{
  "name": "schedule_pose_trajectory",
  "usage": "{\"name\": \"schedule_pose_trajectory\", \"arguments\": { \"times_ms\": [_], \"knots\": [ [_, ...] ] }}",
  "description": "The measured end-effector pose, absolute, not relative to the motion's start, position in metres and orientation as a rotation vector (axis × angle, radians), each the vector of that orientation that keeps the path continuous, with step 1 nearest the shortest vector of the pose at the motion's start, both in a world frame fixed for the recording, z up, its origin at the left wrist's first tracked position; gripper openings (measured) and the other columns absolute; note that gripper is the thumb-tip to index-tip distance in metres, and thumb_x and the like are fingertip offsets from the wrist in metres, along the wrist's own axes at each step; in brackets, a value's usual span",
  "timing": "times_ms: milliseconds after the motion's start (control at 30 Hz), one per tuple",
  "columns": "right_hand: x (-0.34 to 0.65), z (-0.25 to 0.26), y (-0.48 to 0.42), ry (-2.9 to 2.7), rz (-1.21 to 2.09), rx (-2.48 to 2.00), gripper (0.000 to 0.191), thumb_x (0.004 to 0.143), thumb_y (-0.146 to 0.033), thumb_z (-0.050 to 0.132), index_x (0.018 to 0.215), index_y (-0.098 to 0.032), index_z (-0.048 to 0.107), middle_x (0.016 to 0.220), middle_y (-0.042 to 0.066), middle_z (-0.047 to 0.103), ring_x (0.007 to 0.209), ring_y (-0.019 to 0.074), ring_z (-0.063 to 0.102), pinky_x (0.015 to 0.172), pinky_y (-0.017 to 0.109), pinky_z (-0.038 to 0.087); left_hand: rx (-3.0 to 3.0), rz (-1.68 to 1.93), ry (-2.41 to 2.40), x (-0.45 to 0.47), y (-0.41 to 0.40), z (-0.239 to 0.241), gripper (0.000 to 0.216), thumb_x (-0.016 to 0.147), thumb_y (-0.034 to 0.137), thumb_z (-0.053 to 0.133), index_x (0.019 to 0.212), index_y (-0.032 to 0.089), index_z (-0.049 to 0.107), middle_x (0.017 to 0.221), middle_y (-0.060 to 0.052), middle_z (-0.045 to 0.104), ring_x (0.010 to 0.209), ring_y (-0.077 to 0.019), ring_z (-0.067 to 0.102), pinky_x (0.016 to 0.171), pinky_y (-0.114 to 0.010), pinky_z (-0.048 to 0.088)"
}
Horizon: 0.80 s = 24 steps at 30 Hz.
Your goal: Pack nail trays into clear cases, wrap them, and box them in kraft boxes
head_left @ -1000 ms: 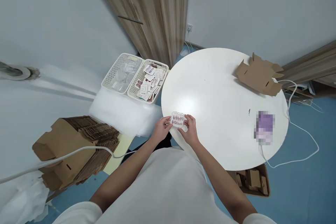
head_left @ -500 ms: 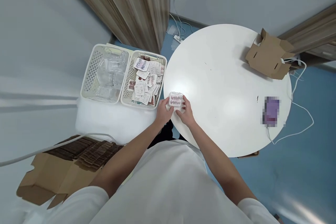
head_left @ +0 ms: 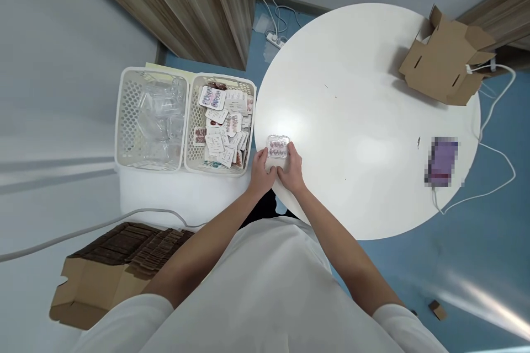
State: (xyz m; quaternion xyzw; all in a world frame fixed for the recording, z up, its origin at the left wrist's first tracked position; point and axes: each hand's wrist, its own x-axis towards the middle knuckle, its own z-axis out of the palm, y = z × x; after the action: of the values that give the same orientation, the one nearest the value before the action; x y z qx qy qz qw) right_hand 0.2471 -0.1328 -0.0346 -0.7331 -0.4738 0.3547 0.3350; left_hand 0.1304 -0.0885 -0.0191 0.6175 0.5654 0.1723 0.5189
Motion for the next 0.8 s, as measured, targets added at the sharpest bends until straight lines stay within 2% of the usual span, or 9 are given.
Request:
{"name": "schedule_pose_trajectory", "arguments": {
  "times_ms": [67,300,567,633,800],
  "knots": [
    [0.247,-0.036,-0.132,-1.282,0.894,-1.913,0.075,0.074,-0.026,0.048,0.137,-0.022,0.008,0.145,0.007,0.014,0.132,0.0251,0.013,0.106,0.047,0.017,1.485,0.41,1.357,0.131,-0.089,-0.019,0.061,0.074,0.016,0.049,0.132,0.022,0.032,0.128,-0.009,0.033,0.118,-0.0223,0.037,0.095,-0.035,0.036],
    [0.246,-0.035,-0.129,-1.319,0.862,-1.962,0.073,0.075,-0.025,0.045,0.136,-0.018,0.007,0.145,0.009,0.011,0.134,0.0232,0.009,0.106,0.046,0.017,1.507,0.362,1.344,0.132,-0.09,-0.018,0.066,0.075,0.019,0.05,0.135,0.023,0.024,0.133,-0.009,0.028,0.122,-0.0243,0.033,0.1,-0.04,0.032],
    [0.249,-0.037,-0.127,-1.325,0.86,-1.925,0.08,0.072,-0.027,0.051,0.137,-0.017,0.005,0.144,0.011,0.015,0.133,0.024,0.009,0.107,0.045,0.015,1.474,0.47,1.286,0.128,-0.096,-0.03,0.073,0.074,0.017,0.05,0.137,0.026,0.014,0.137,-0.008,0.025,0.127,-0.022,0.027,0.105,-0.04,0.026],
    [0.252,-0.038,-0.127,-1.279,0.913,-1.893,0.084,0.07,-0.028,0.054,0.137,-0.018,0.005,0.143,0.011,0.016,0.133,0.025,0.012,0.106,0.045,0.018,1.43,0.508,1.255,0.127,-0.095,-0.036,0.075,0.074,0.017,0.05,0.138,0.026,0.012,0.138,-0.008,0.024,0.127,-0.0208,0.027,0.105,-0.039,0.026],
    [0.274,-0.034,-0.125,-1.047,1.209,-1.746,0.083,0.067,-0.026,0.057,0.136,-0.025,0.011,0.143,0.008,0.019,0.124,0.0244,0.03,0.094,0.042,0.036,1.223,0.569,1.291,0.132,-0.087,-0.042,0.075,0.072,0.017,0.054,0.137,0.024,0.016,0.139,-0.009,0.027,0.127,-0.0204,0.029,0.104,-0.036,0.027]
  ]
}}
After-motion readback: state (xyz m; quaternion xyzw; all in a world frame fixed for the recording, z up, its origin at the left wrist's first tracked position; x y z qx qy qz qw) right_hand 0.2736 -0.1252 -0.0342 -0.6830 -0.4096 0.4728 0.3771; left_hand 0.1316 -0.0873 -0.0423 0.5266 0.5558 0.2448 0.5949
